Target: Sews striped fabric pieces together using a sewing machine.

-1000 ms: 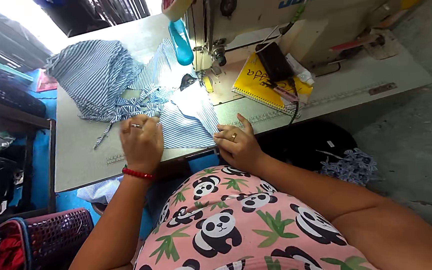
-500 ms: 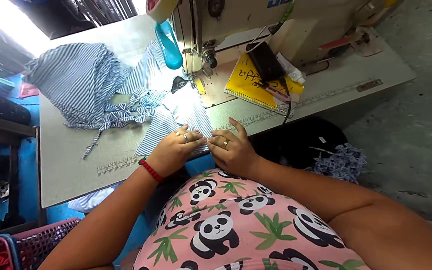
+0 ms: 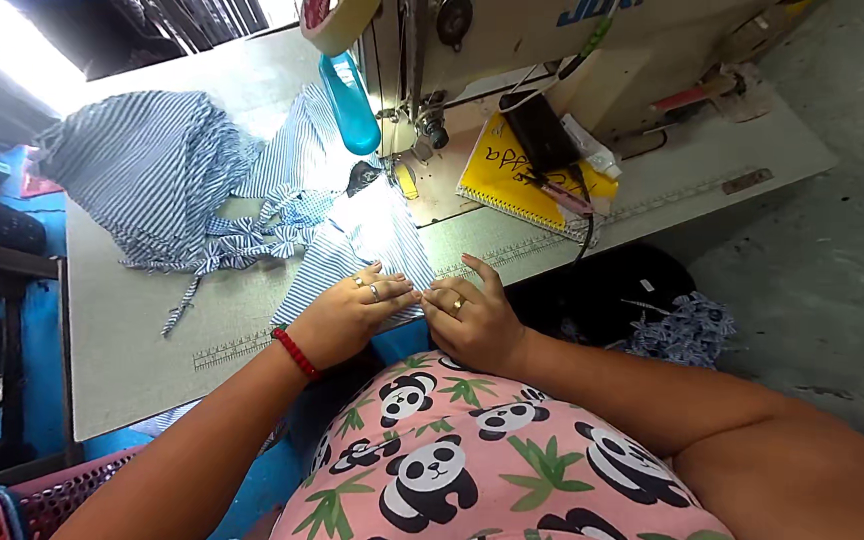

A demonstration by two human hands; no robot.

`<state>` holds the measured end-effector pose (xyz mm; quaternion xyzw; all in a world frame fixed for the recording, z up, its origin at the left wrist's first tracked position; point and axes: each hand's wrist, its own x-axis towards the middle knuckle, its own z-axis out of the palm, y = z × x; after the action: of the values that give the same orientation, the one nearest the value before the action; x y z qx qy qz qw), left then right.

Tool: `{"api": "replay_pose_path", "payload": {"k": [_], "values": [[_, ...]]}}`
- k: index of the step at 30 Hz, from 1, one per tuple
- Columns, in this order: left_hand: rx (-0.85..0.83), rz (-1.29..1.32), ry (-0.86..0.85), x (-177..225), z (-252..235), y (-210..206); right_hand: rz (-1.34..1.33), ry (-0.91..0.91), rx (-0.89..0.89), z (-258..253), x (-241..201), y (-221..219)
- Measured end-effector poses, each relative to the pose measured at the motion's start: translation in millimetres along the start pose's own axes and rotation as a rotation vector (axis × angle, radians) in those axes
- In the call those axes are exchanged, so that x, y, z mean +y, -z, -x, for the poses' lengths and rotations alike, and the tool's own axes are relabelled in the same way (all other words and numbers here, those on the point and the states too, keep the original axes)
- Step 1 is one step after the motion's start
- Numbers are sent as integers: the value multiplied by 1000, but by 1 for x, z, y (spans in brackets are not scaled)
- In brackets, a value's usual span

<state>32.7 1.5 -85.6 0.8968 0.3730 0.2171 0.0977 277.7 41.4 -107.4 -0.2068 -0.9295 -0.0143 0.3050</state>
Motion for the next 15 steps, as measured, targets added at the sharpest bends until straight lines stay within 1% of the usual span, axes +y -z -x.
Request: {"api": "replay_pose_path", "payload": {"k": [4,10,15], "values": [[0,5,-1,-3,-1,1,46,32,4,-3,0,-2],[-3,31,20,-15,-6,4,57,-2,6,-12,4,-6],[-6,14,39,-28,-11,6,55,-59,-41,-22,7,-8]]}}
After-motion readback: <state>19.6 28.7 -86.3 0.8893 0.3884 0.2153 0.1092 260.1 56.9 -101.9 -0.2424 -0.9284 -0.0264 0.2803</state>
